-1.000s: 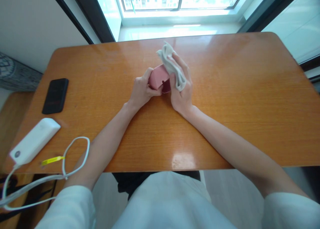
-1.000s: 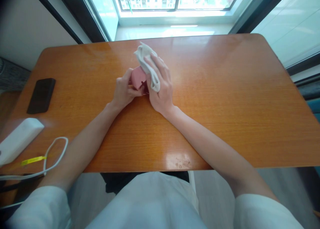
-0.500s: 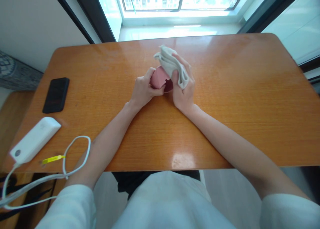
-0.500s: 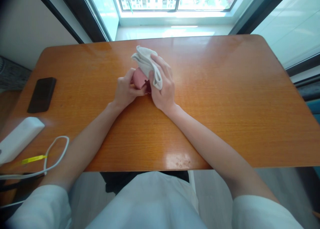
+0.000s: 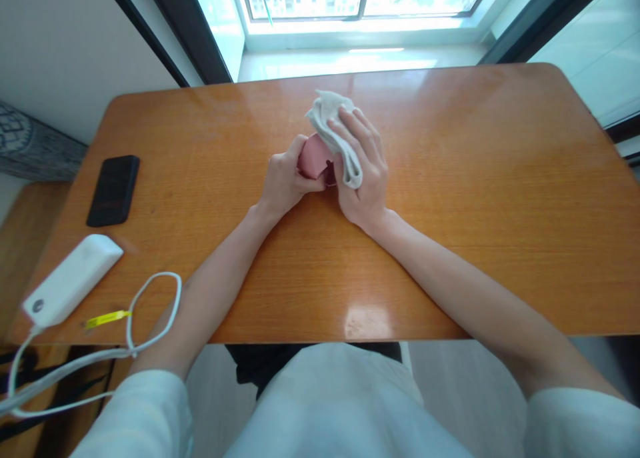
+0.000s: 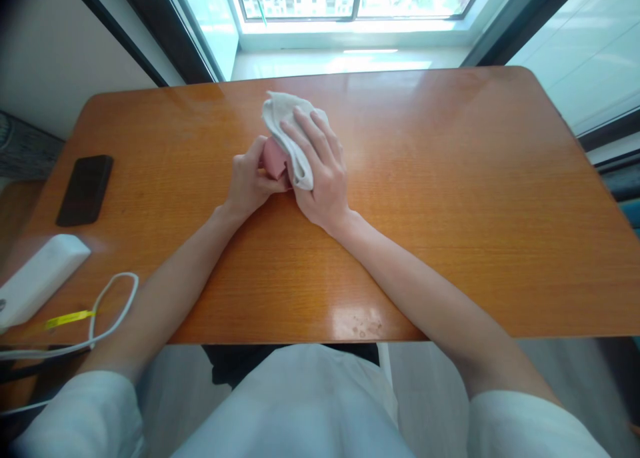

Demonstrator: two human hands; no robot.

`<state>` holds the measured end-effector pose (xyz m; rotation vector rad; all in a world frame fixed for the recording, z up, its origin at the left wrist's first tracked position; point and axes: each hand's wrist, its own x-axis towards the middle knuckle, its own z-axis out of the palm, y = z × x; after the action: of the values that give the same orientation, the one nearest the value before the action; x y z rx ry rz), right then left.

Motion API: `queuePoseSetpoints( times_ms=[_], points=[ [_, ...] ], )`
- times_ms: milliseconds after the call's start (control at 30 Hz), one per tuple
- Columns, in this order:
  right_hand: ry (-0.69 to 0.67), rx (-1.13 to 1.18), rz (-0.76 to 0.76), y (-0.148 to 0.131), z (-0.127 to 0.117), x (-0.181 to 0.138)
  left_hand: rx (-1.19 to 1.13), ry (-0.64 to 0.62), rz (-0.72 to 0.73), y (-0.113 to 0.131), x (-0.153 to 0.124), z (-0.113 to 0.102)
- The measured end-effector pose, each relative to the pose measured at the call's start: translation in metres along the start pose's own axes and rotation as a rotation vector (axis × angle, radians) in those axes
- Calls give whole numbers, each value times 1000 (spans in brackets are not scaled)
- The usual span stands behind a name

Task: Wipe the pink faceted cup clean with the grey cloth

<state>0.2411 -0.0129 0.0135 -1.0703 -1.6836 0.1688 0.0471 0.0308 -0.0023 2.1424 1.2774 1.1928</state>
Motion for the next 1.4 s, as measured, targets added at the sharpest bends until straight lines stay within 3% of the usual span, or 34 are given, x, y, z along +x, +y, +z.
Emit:
queuePoseSetpoints(
  times_ms=[67, 167, 800, 1400],
  points=[
    [-101, -78, -144, -12, -2, -1, 4, -36, 6, -10, 1, 3],
    [-180, -133, -205, -18, -2, -3, 58, -102, 21, -24, 4, 9],
    [-202, -169, -225, -11, 0, -6, 80, -160, 17, -14, 5, 3],
    [-213, -165, -187, -15, -2, -4, 45, -118, 21, -15, 5, 7]
  ],
)
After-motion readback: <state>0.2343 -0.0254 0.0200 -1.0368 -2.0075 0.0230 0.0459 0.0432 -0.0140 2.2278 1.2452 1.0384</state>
